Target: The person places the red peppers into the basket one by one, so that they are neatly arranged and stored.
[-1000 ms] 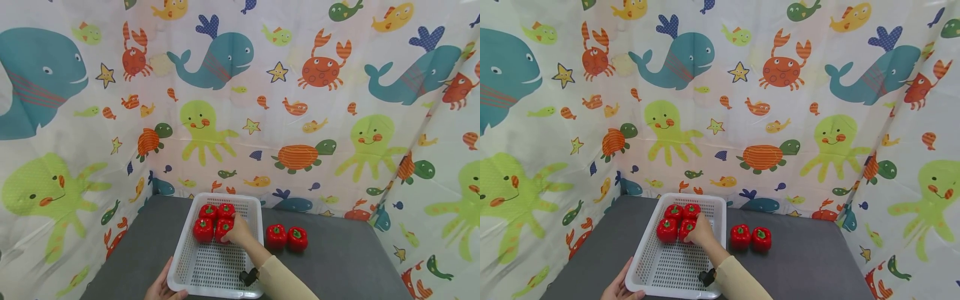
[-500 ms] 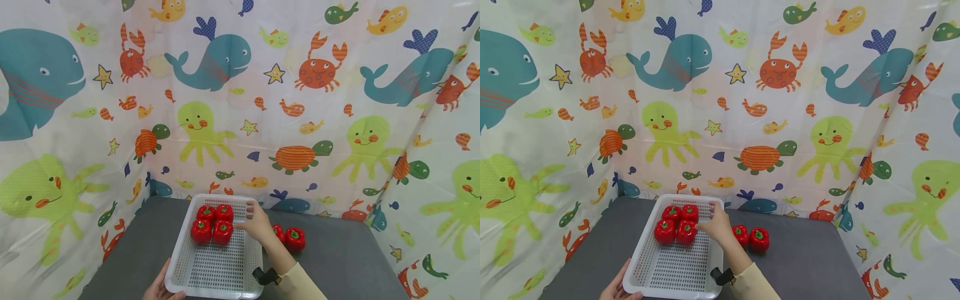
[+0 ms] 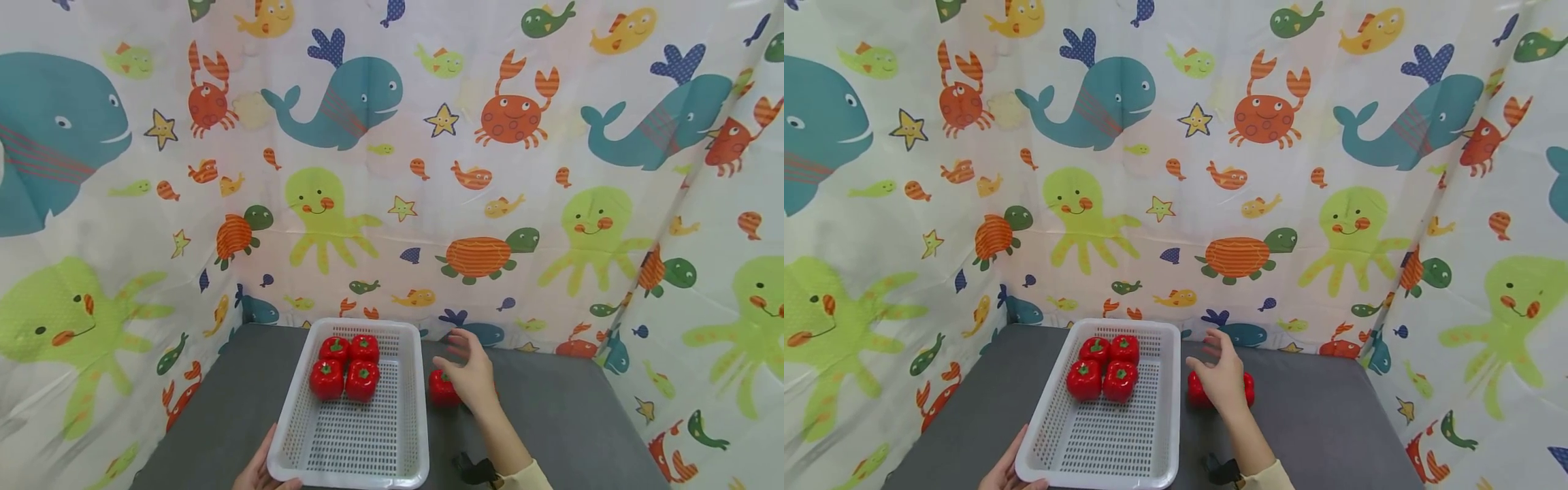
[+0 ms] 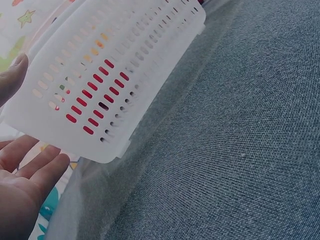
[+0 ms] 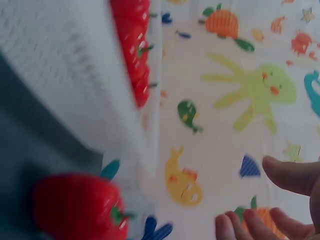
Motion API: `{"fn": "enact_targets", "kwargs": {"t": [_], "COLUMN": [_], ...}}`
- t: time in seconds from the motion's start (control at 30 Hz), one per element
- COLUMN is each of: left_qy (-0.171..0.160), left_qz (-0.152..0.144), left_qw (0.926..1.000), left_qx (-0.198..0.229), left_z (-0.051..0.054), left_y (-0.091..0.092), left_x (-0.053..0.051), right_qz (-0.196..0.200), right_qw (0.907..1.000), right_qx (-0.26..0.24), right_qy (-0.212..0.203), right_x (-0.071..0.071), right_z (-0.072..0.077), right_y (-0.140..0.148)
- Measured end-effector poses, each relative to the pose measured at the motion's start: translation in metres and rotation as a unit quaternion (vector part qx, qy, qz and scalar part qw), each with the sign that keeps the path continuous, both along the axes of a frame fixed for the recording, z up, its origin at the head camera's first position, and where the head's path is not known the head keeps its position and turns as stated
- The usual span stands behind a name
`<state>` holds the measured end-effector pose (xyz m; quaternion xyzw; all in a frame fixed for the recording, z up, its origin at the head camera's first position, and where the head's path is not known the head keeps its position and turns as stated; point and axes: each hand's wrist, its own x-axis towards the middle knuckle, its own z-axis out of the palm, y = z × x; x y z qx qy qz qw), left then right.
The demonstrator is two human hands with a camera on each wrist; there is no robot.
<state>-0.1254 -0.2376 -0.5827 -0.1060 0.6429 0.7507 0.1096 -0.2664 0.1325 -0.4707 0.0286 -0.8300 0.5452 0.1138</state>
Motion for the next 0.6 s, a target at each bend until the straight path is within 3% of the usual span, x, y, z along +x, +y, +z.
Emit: {"fn": "enact_targets", "kwargs": {"t": [0.13,0.3,0.47,0.6], "left_qy": [0.006,0.012,0.009,0.006], "left_qz": [-0.001,-0.002,-0.006,-0.009], "left_qw": [1.0000,0.9998,0.9995,0.9997], "left_qx": [0.002,0.016,0.028,0.023], "left_z": [0.000,0.001,0.003,0.000], "left_y": [0.000,-0.001,-0.001,-0.002], "left_x": [0.002,0.002,0.002,0.003], "right_qz": [-0.033,-0.060,-0.040,-0.010], "right_qw": [0.9990,0.9883,0.9757,0.9741], "right_qx": [0.030,0.120,0.163,0.166], "right_qy": [0.006,-0.073,-0.141,-0.153], "right_x": [0.000,-0.003,-0.011,-0.015], "right_z": [-0.014,-0.031,-0.053,-0.076], "right_y": [0.024,0.058,0.083,0.096]}}
